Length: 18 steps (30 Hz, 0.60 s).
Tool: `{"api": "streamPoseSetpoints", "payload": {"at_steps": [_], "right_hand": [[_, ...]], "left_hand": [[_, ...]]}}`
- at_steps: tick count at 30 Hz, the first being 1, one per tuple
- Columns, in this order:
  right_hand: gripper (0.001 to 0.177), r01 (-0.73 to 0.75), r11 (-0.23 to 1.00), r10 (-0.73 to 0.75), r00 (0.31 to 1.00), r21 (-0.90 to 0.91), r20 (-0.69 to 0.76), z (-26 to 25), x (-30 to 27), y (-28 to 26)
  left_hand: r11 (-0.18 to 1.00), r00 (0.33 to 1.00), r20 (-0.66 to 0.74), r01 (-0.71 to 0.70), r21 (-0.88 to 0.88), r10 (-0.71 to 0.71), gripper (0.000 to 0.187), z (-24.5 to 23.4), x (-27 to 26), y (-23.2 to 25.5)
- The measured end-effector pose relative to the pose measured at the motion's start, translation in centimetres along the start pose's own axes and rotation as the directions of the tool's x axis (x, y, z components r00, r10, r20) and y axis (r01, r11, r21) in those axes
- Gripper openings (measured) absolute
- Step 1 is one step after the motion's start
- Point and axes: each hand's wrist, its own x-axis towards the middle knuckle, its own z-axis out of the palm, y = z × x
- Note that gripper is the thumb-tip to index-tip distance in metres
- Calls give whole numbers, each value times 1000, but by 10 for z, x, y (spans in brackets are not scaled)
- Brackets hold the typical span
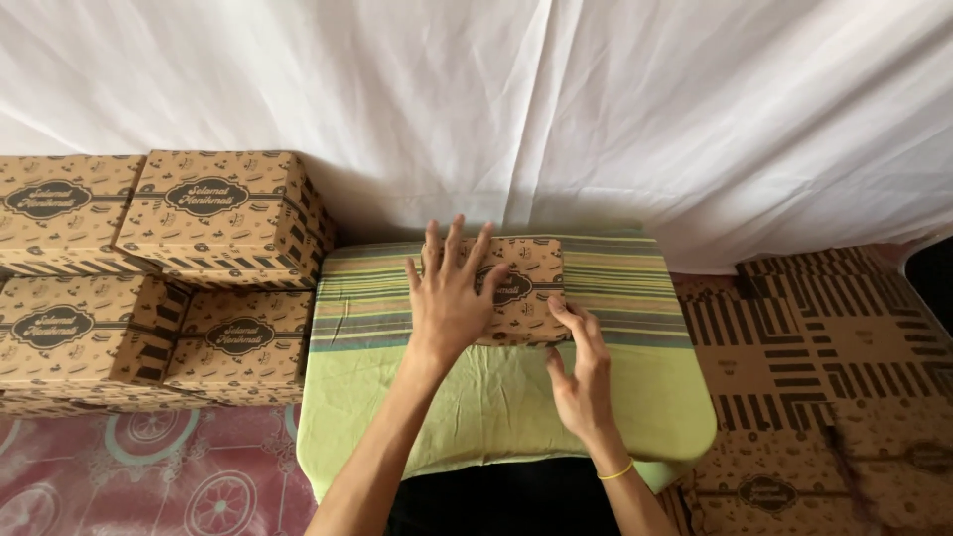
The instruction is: Folding flat cardboard templates into boxes by bending along pre-scored lines and tucking in flaps.
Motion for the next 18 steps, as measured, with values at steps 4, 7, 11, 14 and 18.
{"api": "streamPoseSetpoints", "payload": {"at_steps": [4,7,11,14,18], "right_hand": [[71,92,996,-92,996,7,-1,2,-3,12],[72,111,994,-111,994,10,6,2,-3,13],[76,92,995,-94,995,46,31,1,-2,9],[78,60,996,-61,998,70,18,2,-3,10],[61,28,978,-12,997,207,-77,-5,-6,6]], "left_hand": [[964,989,120,118,-237,-92,62,-19,-8,-5],[833,935,302,314,-455,-187,63,-36,-19,-8],[595,945,230,324,-735,-232,66,-24,-41,-23],[474,945,249,323,-819,-213,78,-24,-54,-19],[442,975,169,216,-871,-143,103,-37,-71,1]]}}
